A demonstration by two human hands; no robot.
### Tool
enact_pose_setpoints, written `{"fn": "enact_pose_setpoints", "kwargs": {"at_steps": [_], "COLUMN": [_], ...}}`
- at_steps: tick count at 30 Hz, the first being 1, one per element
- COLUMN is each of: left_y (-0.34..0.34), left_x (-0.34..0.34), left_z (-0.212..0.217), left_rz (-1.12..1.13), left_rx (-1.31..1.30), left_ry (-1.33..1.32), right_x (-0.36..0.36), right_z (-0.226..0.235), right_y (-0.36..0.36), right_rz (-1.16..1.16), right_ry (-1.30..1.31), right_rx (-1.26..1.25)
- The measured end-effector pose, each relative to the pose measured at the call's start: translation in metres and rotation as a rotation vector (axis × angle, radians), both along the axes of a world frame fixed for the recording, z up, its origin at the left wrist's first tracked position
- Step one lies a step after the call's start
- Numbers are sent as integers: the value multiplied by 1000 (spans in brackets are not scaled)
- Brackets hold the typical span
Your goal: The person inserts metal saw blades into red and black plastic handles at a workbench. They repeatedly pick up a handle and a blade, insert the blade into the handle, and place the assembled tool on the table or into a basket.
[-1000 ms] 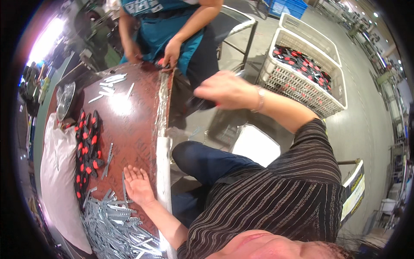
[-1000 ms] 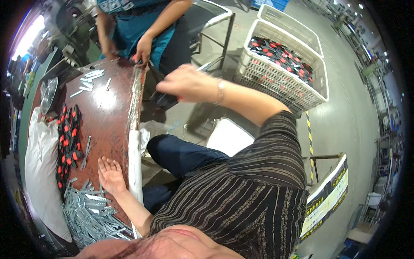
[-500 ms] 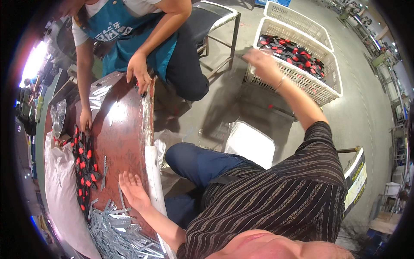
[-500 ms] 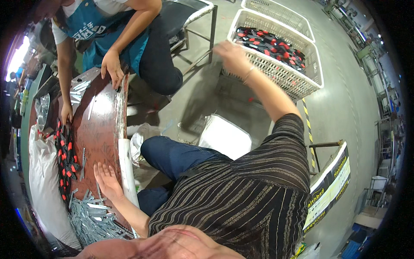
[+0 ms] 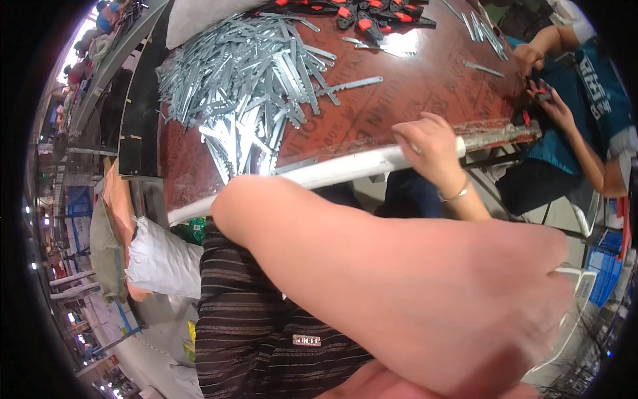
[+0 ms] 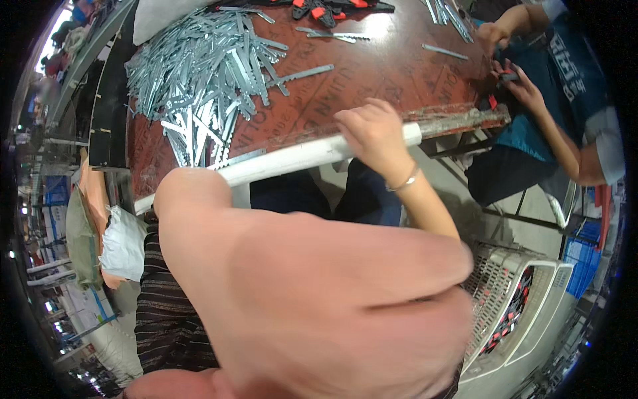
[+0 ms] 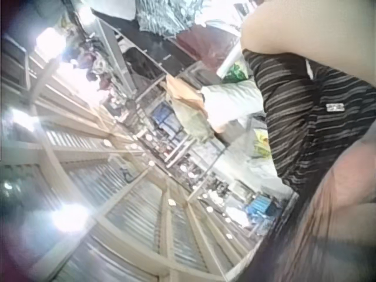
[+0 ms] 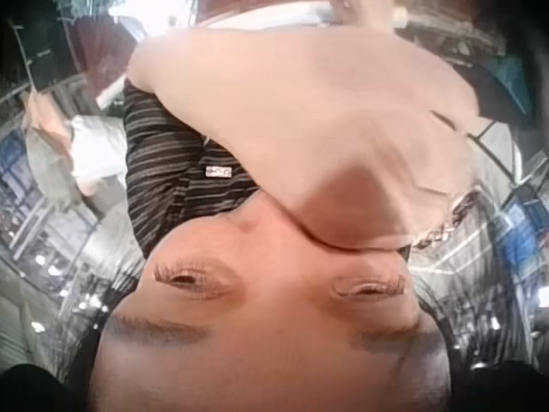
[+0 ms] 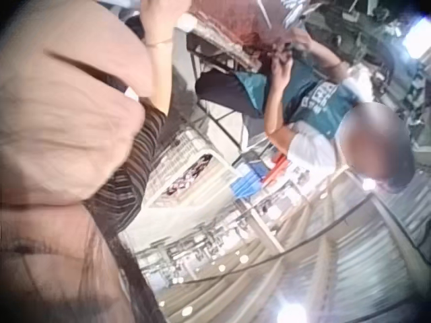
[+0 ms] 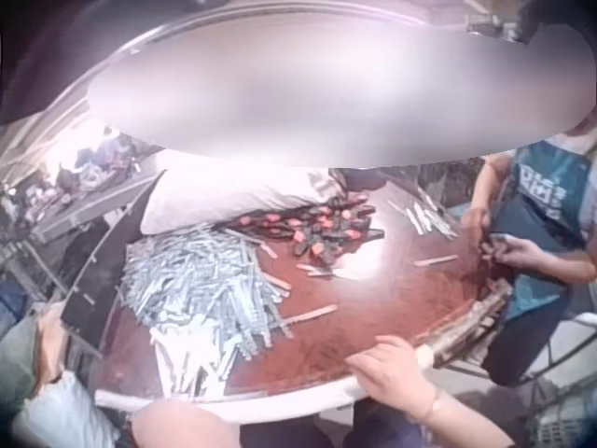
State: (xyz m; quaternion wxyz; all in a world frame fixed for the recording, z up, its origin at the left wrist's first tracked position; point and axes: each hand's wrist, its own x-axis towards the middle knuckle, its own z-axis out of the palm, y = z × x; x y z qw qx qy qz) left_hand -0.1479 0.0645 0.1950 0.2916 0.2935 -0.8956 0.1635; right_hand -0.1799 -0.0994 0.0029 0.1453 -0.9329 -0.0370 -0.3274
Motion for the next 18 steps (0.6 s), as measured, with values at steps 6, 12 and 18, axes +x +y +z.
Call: {"fn": "enact_pose_setpoints", "kwargs": {"at_steps": [6,12,18], "left_y": [32,-68,-79], "left_x": [64,280,513], "left_z": [-12,-130,-219], "left_rz": [306,920,1904], "left_rx": [127,280,524], "left_ry": [84,510,508], "right_x": [36,23,33], "right_z": [-20,-37,-39], "right_y": [-12,-40,-38], "right_rz": [-6,-213,-211], "right_ry": [37,19,69], "right_rx": [46,208,281]}}
